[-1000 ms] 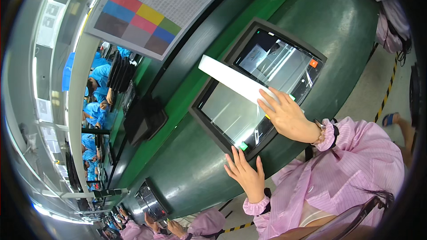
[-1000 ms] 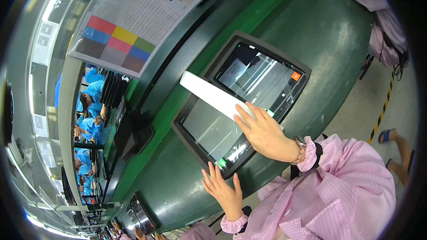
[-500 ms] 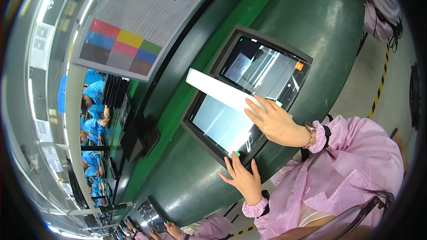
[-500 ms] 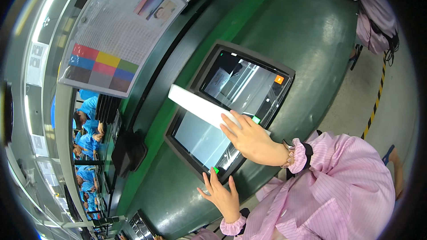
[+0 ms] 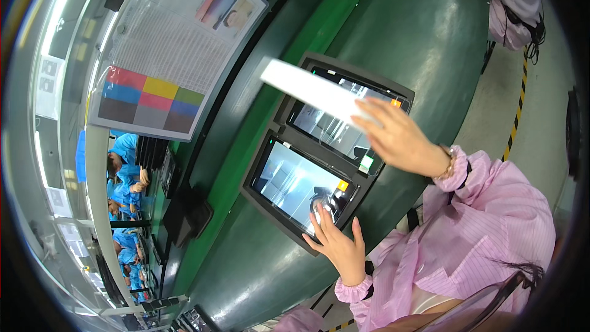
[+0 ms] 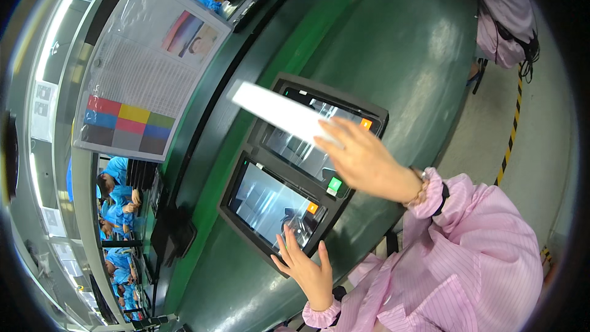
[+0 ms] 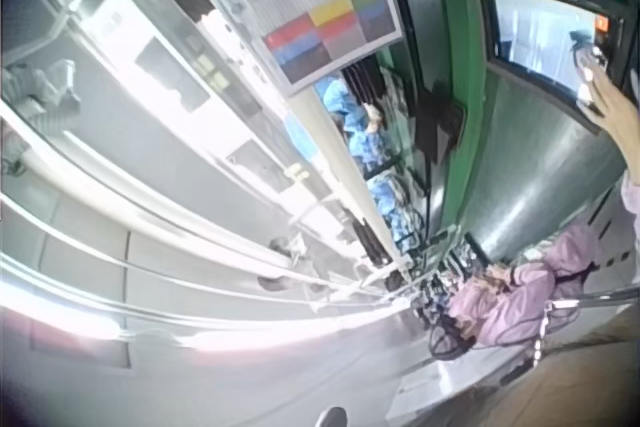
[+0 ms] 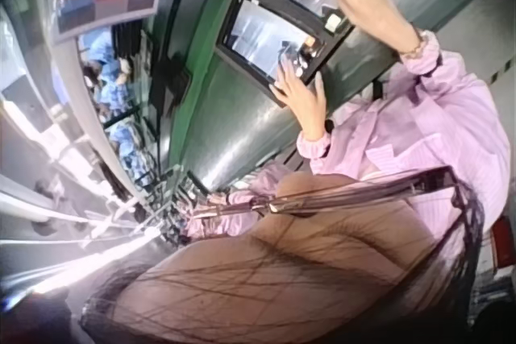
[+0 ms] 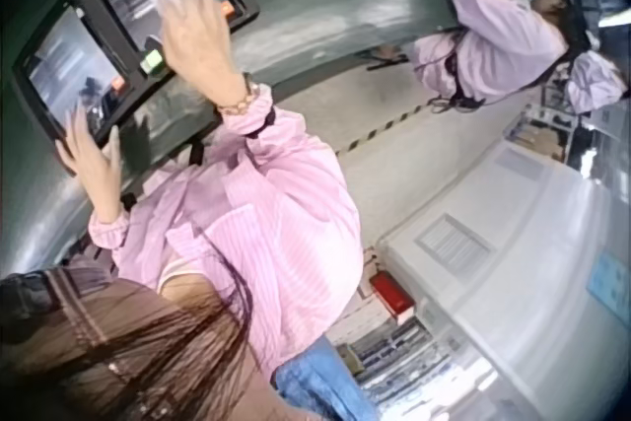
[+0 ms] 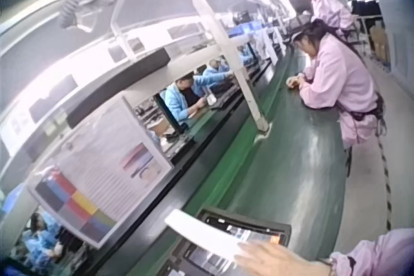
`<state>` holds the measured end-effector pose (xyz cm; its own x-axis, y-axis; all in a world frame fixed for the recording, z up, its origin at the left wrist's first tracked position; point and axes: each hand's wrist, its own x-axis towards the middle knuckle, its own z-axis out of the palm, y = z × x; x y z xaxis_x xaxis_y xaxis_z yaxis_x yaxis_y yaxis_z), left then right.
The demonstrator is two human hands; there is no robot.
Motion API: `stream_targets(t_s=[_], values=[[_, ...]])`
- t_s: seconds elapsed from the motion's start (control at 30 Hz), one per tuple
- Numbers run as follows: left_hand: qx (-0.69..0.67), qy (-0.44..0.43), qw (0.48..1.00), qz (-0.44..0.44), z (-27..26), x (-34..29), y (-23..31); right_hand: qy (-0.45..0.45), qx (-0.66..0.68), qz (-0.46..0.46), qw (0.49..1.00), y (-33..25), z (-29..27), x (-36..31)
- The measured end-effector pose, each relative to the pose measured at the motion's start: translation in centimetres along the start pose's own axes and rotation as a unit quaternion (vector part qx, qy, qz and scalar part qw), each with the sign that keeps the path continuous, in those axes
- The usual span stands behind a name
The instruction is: Inspecting and testing the screens and hardware of electronic tablets on an assembly line.
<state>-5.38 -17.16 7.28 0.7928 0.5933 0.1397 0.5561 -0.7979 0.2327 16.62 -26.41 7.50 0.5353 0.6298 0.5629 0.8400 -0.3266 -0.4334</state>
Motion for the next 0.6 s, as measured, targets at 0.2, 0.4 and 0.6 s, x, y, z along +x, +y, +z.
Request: stream_targets(t_s=[0.2,0.4,0.6], values=[[-0.034,-0.025,0.996,0.073,-0.1,2.3,3.1,-0.017,-0.057,-0.019,0.998,5.9,-1.8,0.0],[-0.035,-0.054,0.986,0.155,0.6,4.0,6.0,-0.019,-0.023,-0.007,1.0,6.9,-1.9,-0.4],[-0.007,-0.064,0.983,0.171,2.0,4.9,6.4,-0.015,-0.006,-0.004,1.0,7.1,-1.7,-0.5]])
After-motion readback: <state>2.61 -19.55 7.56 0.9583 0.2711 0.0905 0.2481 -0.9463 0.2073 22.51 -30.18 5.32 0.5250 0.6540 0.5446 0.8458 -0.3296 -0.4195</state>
